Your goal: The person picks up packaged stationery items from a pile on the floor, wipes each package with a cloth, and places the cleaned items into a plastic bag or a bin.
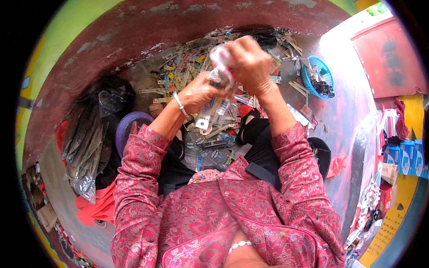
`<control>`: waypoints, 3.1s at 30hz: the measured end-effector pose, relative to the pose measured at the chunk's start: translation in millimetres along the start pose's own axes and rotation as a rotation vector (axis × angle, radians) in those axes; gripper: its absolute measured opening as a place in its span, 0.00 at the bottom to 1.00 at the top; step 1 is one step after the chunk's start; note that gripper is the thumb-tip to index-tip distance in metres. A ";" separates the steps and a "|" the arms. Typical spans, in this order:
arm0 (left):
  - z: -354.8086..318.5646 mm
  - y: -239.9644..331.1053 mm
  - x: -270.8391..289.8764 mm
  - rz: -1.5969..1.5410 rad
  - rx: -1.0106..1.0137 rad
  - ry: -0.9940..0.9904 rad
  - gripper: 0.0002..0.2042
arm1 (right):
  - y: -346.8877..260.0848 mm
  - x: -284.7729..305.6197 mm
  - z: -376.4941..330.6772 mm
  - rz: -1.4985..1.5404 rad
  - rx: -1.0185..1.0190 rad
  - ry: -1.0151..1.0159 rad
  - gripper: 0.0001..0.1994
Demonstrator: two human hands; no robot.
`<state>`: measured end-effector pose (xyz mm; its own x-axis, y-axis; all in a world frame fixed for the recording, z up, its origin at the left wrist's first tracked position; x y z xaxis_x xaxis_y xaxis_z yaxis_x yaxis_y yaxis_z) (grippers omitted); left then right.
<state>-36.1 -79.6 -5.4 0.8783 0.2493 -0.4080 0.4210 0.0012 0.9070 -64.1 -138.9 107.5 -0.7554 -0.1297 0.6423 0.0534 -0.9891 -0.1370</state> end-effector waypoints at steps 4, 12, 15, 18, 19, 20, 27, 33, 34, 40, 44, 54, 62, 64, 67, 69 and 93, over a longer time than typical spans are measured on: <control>-9.7 3.6 -13.4 -0.127 0.085 -0.017 0.20 | 104.5 8.6 -15.6 -0.188 -0.380 0.053 0.06; -1.7 -12.2 15.5 -0.245 0.077 0.098 0.15 | 22.0 16.1 -10.5 0.332 -0.262 0.030 0.08; 0.6 -15.3 15.2 -0.090 0.026 0.053 0.12 | -15.1 -14.8 -13.6 0.082 0.000 -0.070 0.09; -7.6 -7.4 -0.8 -0.062 0.116 -0.008 0.17 | 56.9 3.5 -6.5 -0.095 -0.240 0.109 0.08; -9.4 -7.0 1.6 -0.120 0.115 0.025 0.18 | 85.8 9.9 -9.2 -0.139 -0.480 0.097 0.09; -8.2 -4.7 -0.6 -0.180 0.112 0.042 0.18 | 128.4 14.2 -26.2 -0.049 -0.643 0.152 0.10; -9.4 10.8 -8.4 -0.439 0.038 -0.111 0.18 | 59.1 -66.6 -82.5 1.902 -1.191 -0.330 0.23; -10.7 -13.0 -15.0 -0.691 0.145 -0.154 0.15 | 4.2 -68.2 -61.0 1.888 -0.999 -0.673 0.18; -10.7 -14.8 -16.3 -0.710 0.179 -0.161 0.15 | 12.8 -71.1 -60.7 1.813 -0.956 -0.637 0.14; -8.1 -4.1 -5.8 -0.287 0.217 -0.070 0.25 | 55.4 -74.3 -65.1 1.392 -1.060 -0.568 0.11; -5.3 2.2 -13.1 -0.113 0.090 -0.187 0.25 | 75.1 -66.5 -66.2 1.165 -1.136 -0.463 0.11; -0.9 -6.8 -8.8 -0.362 0.092 -0.058 0.17 | 127.0 -13.5 -63.2 0.834 -1.230 -0.088 0.11; 2.5 -24.8 -0.8 -0.090 0.095 -0.082 0.09 | -13.9 -11.7 -18.6 0.192 -0.062 -0.133 0.07; -2.5 -21.8 -10.4 -0.021 0.084 -0.105 0.10 | 1.8 -7.2 -15.1 0.170 -0.134 -0.112 0.10; -10.0 -10.2 -21.9 -0.050 0.063 -0.132 0.14 | 48.5 8.8 -9.3 0.122 -0.271 0.035 0.08; -10.0 -14.1 -26.7 -0.063 0.072 -0.160 0.18 | 96.8 9.9 -20.2 -0.006 -0.479 0.067 0.07; -1.2 -20.3 13.8 -0.390 0.135 0.164 0.21 | 143.5 -38.8 -60.1 1.644 -1.267 0.392 0.14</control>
<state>-32.8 -75.0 -29.4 0.6049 0.4054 -0.6854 0.7491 0.0020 0.6624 -66.3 -271.6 17.6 -0.5615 -0.4368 -0.7028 0.4138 0.5873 -0.6956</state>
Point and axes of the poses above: each hand's wrist, its own z-axis towards the middle knuckle, its own x-axis out of the back of the hand, y = z × x, the point moved 9 cm from there along z, towards the middle knuckle, and after that the axes turned 1 degree about -x, right-handed, at the moved point
